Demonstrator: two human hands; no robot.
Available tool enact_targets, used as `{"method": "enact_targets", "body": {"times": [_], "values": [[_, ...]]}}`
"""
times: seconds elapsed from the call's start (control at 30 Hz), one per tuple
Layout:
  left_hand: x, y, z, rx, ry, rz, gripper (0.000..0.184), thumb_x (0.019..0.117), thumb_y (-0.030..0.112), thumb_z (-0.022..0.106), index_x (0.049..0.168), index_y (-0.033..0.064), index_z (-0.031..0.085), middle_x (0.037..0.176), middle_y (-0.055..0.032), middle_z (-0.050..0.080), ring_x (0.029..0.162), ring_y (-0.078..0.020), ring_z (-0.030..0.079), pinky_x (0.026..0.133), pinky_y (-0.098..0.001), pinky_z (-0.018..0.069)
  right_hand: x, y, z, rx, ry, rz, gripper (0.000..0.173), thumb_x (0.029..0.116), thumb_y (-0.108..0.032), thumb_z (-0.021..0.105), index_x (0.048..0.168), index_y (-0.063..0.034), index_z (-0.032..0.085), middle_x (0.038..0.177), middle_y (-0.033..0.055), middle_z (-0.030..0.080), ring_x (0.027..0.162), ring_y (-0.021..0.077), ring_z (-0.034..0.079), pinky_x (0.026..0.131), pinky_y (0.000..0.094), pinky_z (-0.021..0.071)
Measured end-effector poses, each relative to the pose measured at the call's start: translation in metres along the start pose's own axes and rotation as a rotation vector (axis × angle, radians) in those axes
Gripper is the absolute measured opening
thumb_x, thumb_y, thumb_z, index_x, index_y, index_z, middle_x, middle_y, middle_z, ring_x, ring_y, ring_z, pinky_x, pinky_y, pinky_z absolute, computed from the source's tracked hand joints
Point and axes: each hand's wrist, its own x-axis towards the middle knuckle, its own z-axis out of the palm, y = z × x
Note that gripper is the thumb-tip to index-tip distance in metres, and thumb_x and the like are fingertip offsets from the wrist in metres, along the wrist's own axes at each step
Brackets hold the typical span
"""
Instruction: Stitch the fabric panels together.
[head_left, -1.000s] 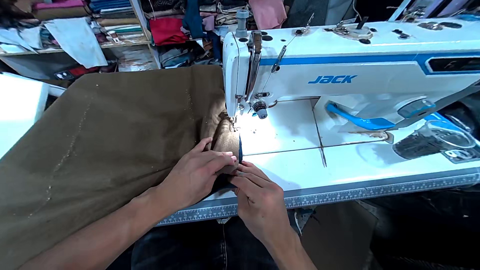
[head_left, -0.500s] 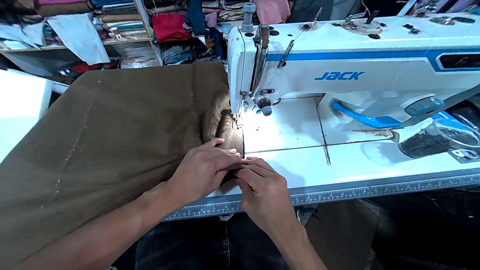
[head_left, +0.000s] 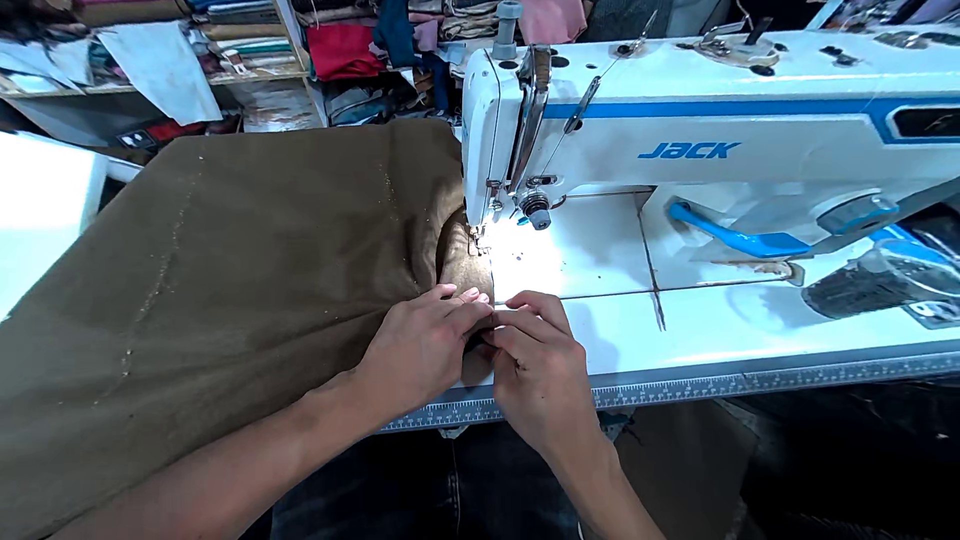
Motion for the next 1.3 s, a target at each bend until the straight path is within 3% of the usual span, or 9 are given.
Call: {"method": "enact_targets", "body": {"times": [0.13,0.43,0.7,0.83,0.97,1.07,1.2,1.27,1.3], "values": [[0.004,0.003,0.001,0.019,-0.016,-0.024,0.035,0.0923,0.006,0.052,0.117,0.0148,0.075,0.126,0.0033,0.073,0.127,-0.0107,0.064,0.114,-0.0351,0.0481,0.009,-0.001,0.000,-0.011,-0.018,0.014,0.016,0.0824,-0.007,0.068,0.069,-0.0161,0.067,0.100,-0.0015,0.062,0.115,0.0212,0.055,0.093,0.0391,0.0491],[0.011,0.003,0.007,0.053,-0.029,-0.070,0.033,0.0921,0.009,0.054,0.115,0.0162,0.076,0.129,0.0019,0.072,0.127,-0.0135,0.064,0.110,-0.0386,0.0508,0.022,0.007,-0.005,-0.039,-0.106,0.050,0.015,0.0810,-0.011,0.073,0.071,-0.0211,0.071,0.090,-0.0077,0.063,0.106,0.0169,0.057,0.090,0.0422,0.0445],[0.017,0.000,0.005,0.113,-0.026,-0.110,0.028,0.0973,0.027,0.057,0.116,0.0212,0.077,0.128,0.0052,0.073,0.122,-0.0143,0.068,0.101,-0.0431,0.0562,0.034,0.014,-0.006,-0.039,-0.159,0.000,0.017,0.0841,-0.013,0.075,0.070,-0.0198,0.069,0.080,-0.0091,0.064,0.099,0.0160,0.059,0.088,0.0442,0.0425],[0.022,-0.001,0.005,0.128,-0.075,-0.165,0.030,0.0972,0.027,0.058,0.120,0.0242,0.077,0.129,0.0053,0.073,0.119,-0.0177,0.069,0.095,-0.0472,0.0577,0.039,0.017,-0.005,-0.064,-0.177,0.010,0.015,0.0852,-0.013,0.075,0.072,-0.0193,0.070,0.078,-0.0085,0.063,0.092,0.0159,0.058,0.085,0.0445,0.0416],[0.029,-0.003,0.004,0.100,-0.108,-0.222,0.033,0.0963,0.021,0.055,0.120,0.0271,0.077,0.128,0.0068,0.073,0.118,-0.0179,0.070,0.097,-0.0483,0.0564,0.044,0.021,-0.005,-0.080,-0.183,-0.006,0.015,0.0852,-0.013,0.075,0.073,-0.0195,0.069,0.078,-0.0080,0.063,0.092,0.0168,0.058,0.084,0.0450,0.0416],[0.032,0.001,-0.001,0.085,-0.169,-0.296,0.034,0.0977,0.021,0.055,0.123,0.0300,0.075,0.125,0.0077,0.074,0.117,-0.0183,0.070,0.098,-0.0487,0.0552,0.042,0.021,-0.005,-0.080,-0.162,-0.002,0.012,0.0864,-0.014,0.073,0.076,-0.0194,0.072,0.082,-0.0083,0.064,0.095,0.0152,0.059,0.087,0.0432,0.0439],[0.035,0.005,-0.015,0.079,-0.336,-0.369,0.037,0.0999,0.026,0.054,0.133,0.0327,0.069,0.120,0.0024,0.075,0.107,-0.0232,0.071,0.086,-0.0486,0.0560,0.033,0.022,-0.003,-0.075,-0.133,-0.051,0.007,0.0874,-0.017,0.071,0.087,-0.0207,0.077,0.096,-0.0077,0.067,0.106,0.0140,0.061,0.091,0.0391,0.0501],[0.031,-0.001,-0.030,0.027,-0.400,-0.350,0.039,0.1003,0.026,0.055,0.137,0.0327,0.067,0.121,0.0022,0.074,0.108,-0.0204,0.070,0.088,-0.0472,0.0562,0.026,0.022,-0.001,-0.078,-0.135,-0.129,0.014,0.0933,-0.020,0.067,0.099,-0.0226,0.079,0.106,-0.0073,0.068,0.113,0.0138,0.060,0.096,0.0381,0.0511],[0.025,-0.007,-0.035,0.013,-0.390,-0.302,0.038,0.1018,0.025,0.055,0.137,0.0325,0.067,0.130,0.0073,0.071,0.118,-0.0136,0.068,0.095,-0.0427,0.0563,0.024,0.022,0.000,-0.086,-0.141,-0.174,0.017,0.0961,-0.020,0.064,0.103,-0.0237,0.079,0.110,-0.0070,0.068,0.117,0.0140,0.059,0.098,0.0389,0.0502]]}}
